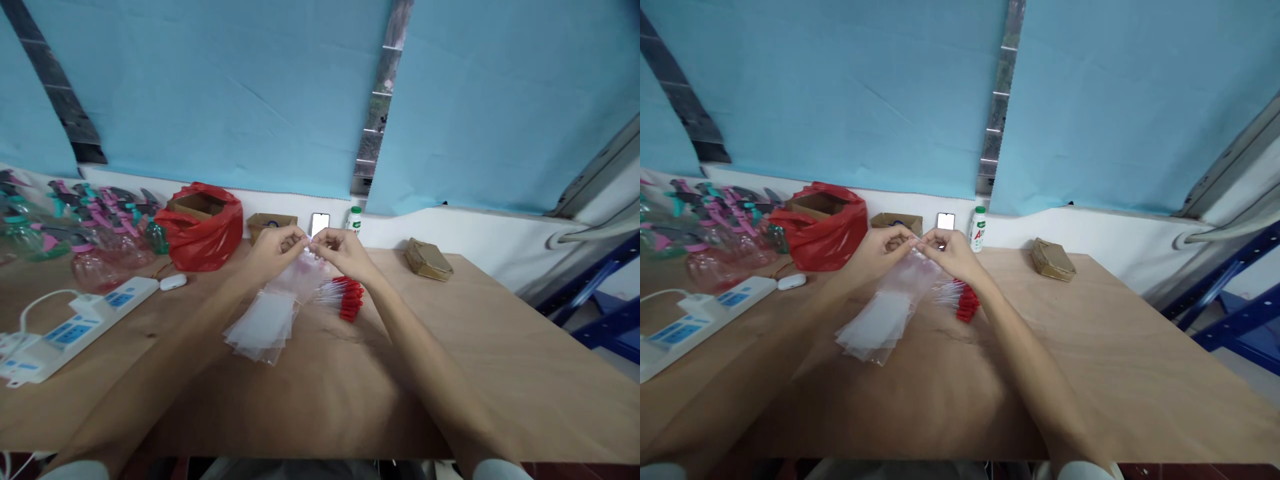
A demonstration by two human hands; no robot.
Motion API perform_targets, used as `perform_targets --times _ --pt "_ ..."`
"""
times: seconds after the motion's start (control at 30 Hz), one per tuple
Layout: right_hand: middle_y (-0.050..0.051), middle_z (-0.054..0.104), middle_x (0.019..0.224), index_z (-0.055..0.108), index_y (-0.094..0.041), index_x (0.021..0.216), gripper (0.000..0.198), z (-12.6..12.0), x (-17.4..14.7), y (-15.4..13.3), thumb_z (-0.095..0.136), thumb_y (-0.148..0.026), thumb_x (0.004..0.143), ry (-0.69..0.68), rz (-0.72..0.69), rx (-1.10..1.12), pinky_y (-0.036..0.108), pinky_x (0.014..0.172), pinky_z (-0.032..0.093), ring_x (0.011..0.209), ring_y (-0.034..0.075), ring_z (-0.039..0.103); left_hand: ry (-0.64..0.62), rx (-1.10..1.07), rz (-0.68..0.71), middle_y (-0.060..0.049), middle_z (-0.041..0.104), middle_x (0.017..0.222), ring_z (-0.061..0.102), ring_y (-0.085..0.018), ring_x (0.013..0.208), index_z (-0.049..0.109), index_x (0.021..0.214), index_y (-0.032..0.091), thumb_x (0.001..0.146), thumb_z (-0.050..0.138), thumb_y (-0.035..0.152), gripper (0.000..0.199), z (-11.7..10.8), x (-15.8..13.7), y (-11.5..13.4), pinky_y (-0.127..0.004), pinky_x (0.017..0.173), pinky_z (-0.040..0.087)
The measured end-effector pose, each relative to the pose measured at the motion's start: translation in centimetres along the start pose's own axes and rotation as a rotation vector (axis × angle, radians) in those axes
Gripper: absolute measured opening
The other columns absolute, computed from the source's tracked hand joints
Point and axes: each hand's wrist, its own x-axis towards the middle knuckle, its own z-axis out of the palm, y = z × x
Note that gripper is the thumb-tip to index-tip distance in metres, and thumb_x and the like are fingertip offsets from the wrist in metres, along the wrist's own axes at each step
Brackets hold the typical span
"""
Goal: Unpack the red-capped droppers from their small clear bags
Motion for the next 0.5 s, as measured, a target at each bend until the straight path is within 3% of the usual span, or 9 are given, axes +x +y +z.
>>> perform_targets --times 0.3,0.5 --pt "0.003 0.070 0.081 0.071 -0.018 0.089 0.036 -0.18 0.02 -0.11 0.080 -0.052 0.084 0.030 0.027 0.024 0.029 0.067 0.051 0.071 0.015 0.062 0.040 -0.025 0.001 -0.003 0.071 0.080 0.065 -0.016 0.071 0.071 0.095 0.019 0.099 0.063 0.042 0.025 -0.47 0.00 0.19 -0.027 0.065 0.050" --pt "0.002 0.070 0.080 0.072 -0.018 0.089 0.031 -0.28 0.04 0.25 0.079 -0.048 0.085 0.011 -0.015 0.006 0.029 0.068 0.050 0.072 0.015 0.063 -0.013 -0.020 -0.018 -0.003 0.072 0.079 0.064 -0.016 0.067 0.073 0.100 0.019 0.097 0.066 0.045 0.027 -0.37 0.05 -0.07 -0.026 0.059 0.047"
